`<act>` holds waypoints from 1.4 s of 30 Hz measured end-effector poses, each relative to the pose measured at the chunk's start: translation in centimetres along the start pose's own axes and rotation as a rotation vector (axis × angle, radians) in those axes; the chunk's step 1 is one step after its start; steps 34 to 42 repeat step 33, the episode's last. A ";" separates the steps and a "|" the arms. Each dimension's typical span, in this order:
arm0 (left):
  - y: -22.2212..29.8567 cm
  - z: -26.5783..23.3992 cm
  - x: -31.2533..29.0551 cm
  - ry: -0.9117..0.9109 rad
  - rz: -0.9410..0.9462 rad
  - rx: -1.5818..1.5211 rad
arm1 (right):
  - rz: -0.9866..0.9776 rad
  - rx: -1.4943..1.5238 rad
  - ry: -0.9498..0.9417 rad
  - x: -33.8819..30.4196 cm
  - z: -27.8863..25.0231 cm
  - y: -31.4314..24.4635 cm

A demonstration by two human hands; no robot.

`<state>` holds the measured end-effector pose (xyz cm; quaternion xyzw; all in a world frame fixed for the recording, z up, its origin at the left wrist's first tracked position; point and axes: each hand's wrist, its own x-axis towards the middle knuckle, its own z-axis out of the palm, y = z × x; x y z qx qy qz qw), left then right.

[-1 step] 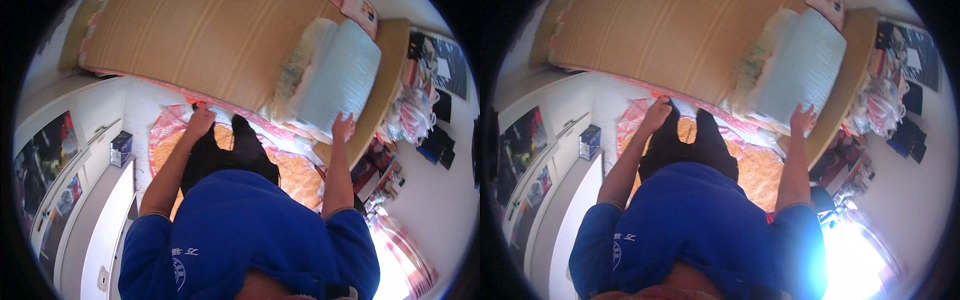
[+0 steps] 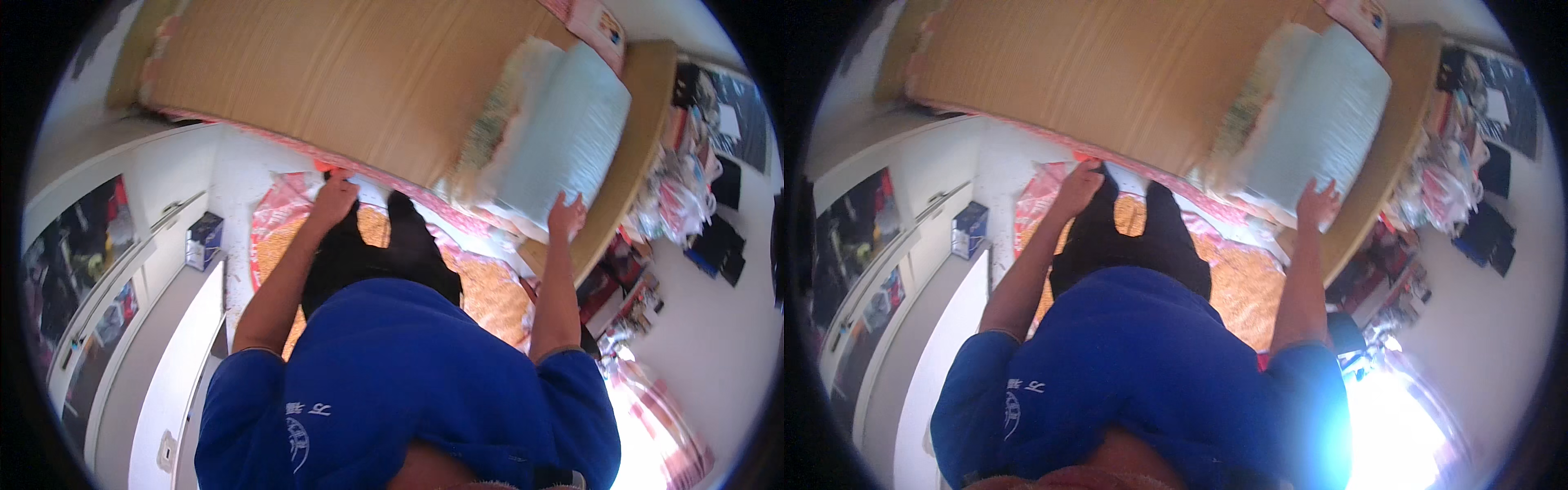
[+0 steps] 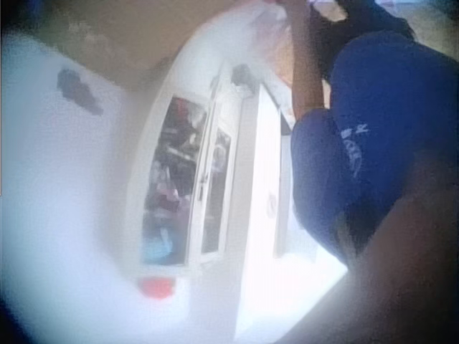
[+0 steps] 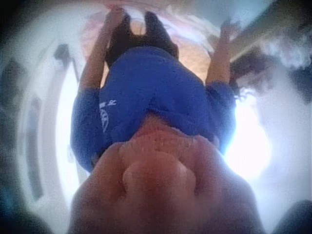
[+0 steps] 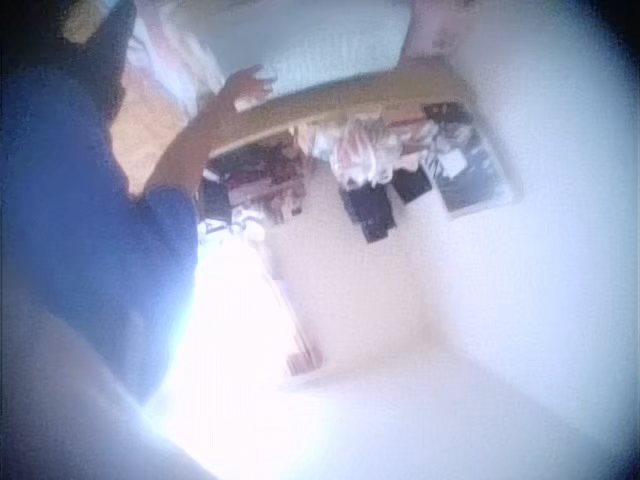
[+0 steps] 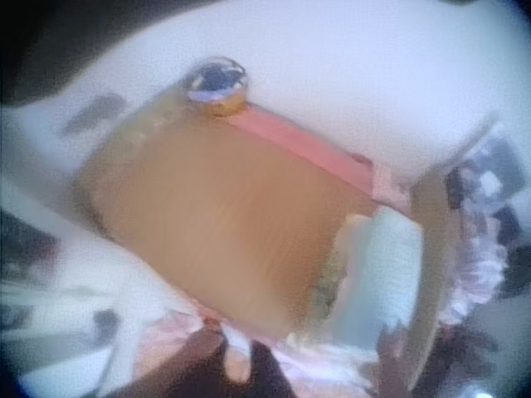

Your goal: The person spreads a light blue quilt over a bed, then folds it neatly in several steps. They also handle a white pillow and a patterned pillow, placing them aside before completing the fold.

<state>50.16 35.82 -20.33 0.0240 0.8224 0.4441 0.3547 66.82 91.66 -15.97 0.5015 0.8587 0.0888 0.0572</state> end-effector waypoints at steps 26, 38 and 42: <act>-12.4 -3.3 -24.5 0.568 -0.574 -0.339 | -1.168 0.238 -0.885 -4.5 2.1 -31.8; -18.0 7.5 -29.9 0.631 -0.742 -0.653 | -1.363 -0.031 -0.967 -13.0 -2.5 -44.4; -18.0 7.5 -29.9 0.631 -0.742 -0.653 | -1.363 -0.031 -0.967 -13.0 -2.5 -44.4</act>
